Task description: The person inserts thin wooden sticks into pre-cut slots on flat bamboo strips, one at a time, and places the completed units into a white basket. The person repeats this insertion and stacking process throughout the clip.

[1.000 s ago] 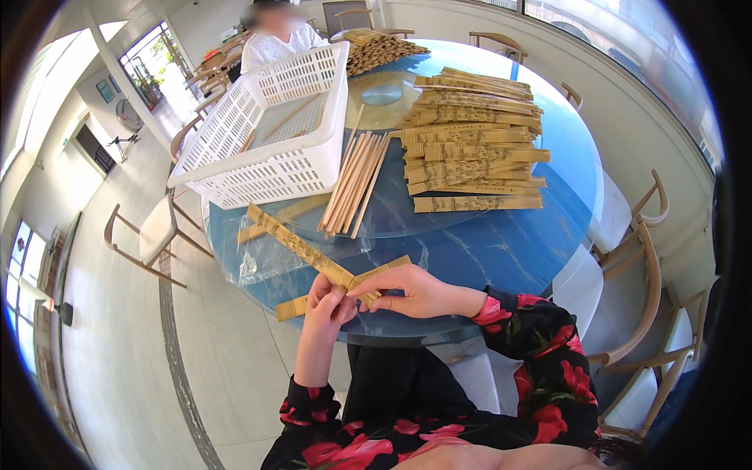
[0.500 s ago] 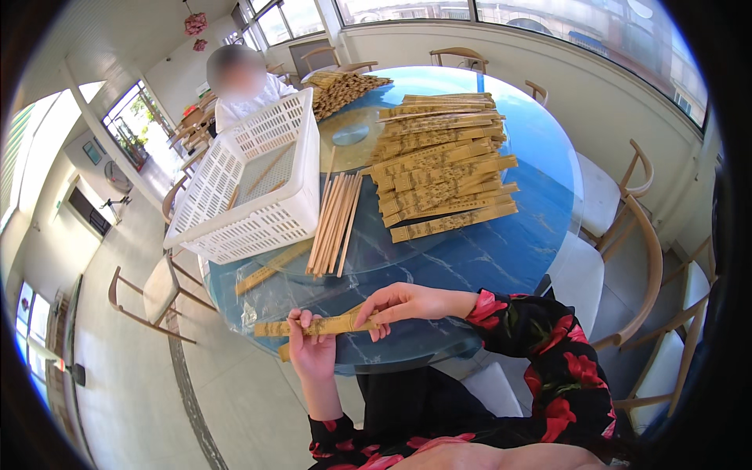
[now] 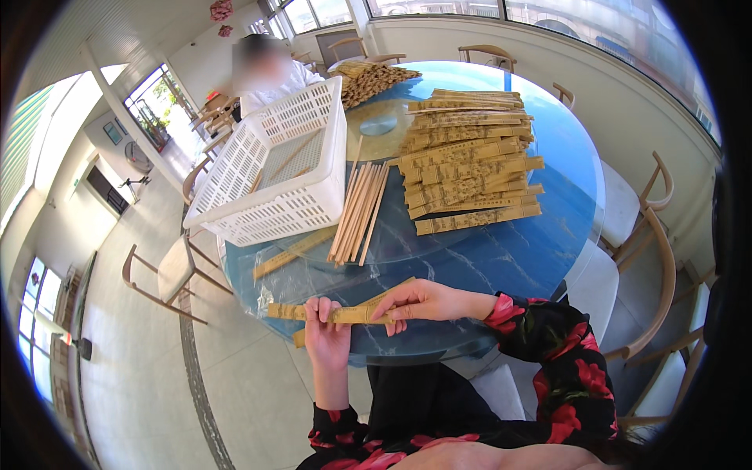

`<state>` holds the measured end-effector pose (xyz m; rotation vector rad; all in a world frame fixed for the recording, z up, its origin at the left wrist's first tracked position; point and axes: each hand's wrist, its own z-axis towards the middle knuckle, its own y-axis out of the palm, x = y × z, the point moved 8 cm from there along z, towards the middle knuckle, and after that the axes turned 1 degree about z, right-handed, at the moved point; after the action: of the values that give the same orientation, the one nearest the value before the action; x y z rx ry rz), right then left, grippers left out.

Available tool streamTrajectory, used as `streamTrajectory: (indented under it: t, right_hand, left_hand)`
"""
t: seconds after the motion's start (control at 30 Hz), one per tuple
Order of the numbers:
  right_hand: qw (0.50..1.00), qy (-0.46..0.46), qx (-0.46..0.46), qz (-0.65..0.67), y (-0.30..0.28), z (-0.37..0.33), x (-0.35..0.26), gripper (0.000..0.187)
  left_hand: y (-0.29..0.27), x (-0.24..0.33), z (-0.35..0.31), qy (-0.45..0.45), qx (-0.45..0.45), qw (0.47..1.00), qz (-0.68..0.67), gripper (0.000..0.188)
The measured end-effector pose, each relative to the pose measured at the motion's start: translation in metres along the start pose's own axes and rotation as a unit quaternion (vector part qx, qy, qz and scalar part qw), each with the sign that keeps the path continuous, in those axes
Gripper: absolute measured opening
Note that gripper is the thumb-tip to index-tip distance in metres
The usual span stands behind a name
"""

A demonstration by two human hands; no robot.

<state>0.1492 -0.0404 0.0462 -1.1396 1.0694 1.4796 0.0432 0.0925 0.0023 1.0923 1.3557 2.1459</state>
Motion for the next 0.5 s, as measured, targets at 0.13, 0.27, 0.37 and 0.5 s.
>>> streamTrajectory:
  t: [0.13,0.27,0.37,0.5]
  right_hand:
    - [1.000,0.007,-0.002,0.009,0.000,-0.001,0.003,0.029]
    - [1.000,0.009,0.006,0.012,-0.001,0.000,0.003,0.029]
    - [1.000,0.011,0.019,-0.002,-0.005,0.001,0.005,0.027]
    - [0.998,0.007,0.069,-0.011,-0.011,0.002,0.011,0.025]
  left_hand:
    - [0.001,0.000,0.000,0.000,-0.007,1.000,0.007,0.021]
    - [0.002,0.000,0.000,-0.002,-0.011,1.000,0.005,0.021]
    - [0.000,-0.001,0.000,-0.009,-0.004,1.000,0.010,0.020]
    - [-0.002,-0.005,0.001,-0.021,-0.005,0.998,0.054,0.018]
